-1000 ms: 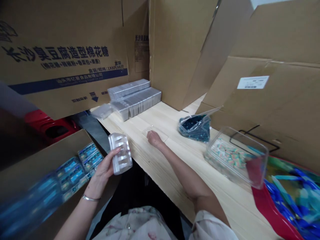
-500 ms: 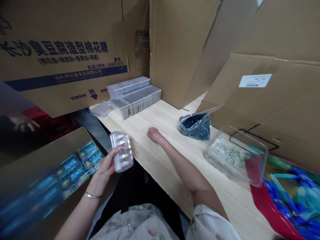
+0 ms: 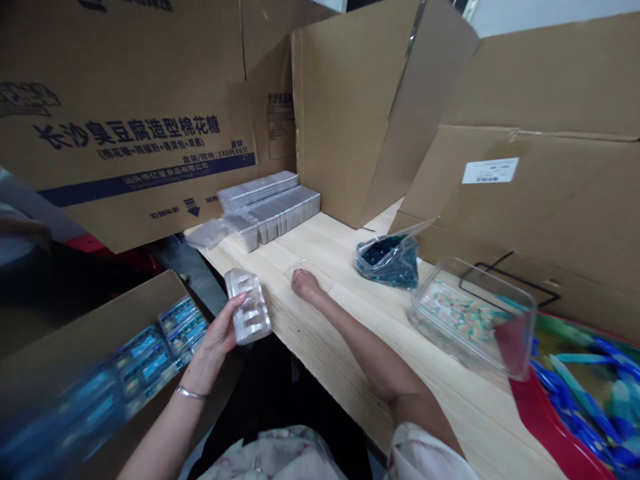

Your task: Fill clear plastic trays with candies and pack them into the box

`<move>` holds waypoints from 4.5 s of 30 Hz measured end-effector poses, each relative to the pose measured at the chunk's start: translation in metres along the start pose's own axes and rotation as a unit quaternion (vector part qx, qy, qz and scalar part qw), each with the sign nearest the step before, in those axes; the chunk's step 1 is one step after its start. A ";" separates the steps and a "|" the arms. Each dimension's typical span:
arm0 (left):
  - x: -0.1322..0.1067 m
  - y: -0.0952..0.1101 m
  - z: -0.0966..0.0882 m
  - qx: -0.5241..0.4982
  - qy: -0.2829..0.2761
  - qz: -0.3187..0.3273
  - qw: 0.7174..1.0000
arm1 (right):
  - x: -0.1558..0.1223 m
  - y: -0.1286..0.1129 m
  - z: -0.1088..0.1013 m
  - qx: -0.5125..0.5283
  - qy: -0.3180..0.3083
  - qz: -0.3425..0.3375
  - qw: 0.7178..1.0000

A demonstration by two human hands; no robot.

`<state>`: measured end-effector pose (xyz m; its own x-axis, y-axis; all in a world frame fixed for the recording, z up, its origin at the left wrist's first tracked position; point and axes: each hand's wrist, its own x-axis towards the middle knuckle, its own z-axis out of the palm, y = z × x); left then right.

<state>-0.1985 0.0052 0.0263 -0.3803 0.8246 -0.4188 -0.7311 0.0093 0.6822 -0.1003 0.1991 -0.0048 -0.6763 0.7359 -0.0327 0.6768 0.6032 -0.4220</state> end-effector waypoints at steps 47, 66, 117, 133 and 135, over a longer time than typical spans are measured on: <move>0.021 -0.015 0.098 0.173 -0.289 0.122 0.934 | -0.101 -0.022 -0.105 0.642 0.019 -0.090 0.762; 0.026 -0.020 0.097 0.207 -0.268 0.134 0.931 | -0.104 -0.014 -0.108 0.603 0.036 -0.095 0.791; 0.034 -0.031 0.083 0.223 -0.324 0.102 0.914 | -0.094 0.003 -0.104 0.632 -0.017 -0.102 0.768; 0.037 -0.032 0.081 0.258 -0.320 0.102 0.906 | -0.091 0.005 -0.103 0.631 0.008 -0.083 0.771; 0.039 -0.033 0.079 0.266 -0.326 0.115 0.900 | -0.090 0.005 -0.102 0.626 0.015 -0.082 0.776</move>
<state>-0.1446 0.0822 0.0352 0.0536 0.9943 0.0918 -0.2346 -0.0768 0.9690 -0.0063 0.1672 0.0884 -0.7037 0.6989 0.1281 -0.2426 -0.0669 -0.9678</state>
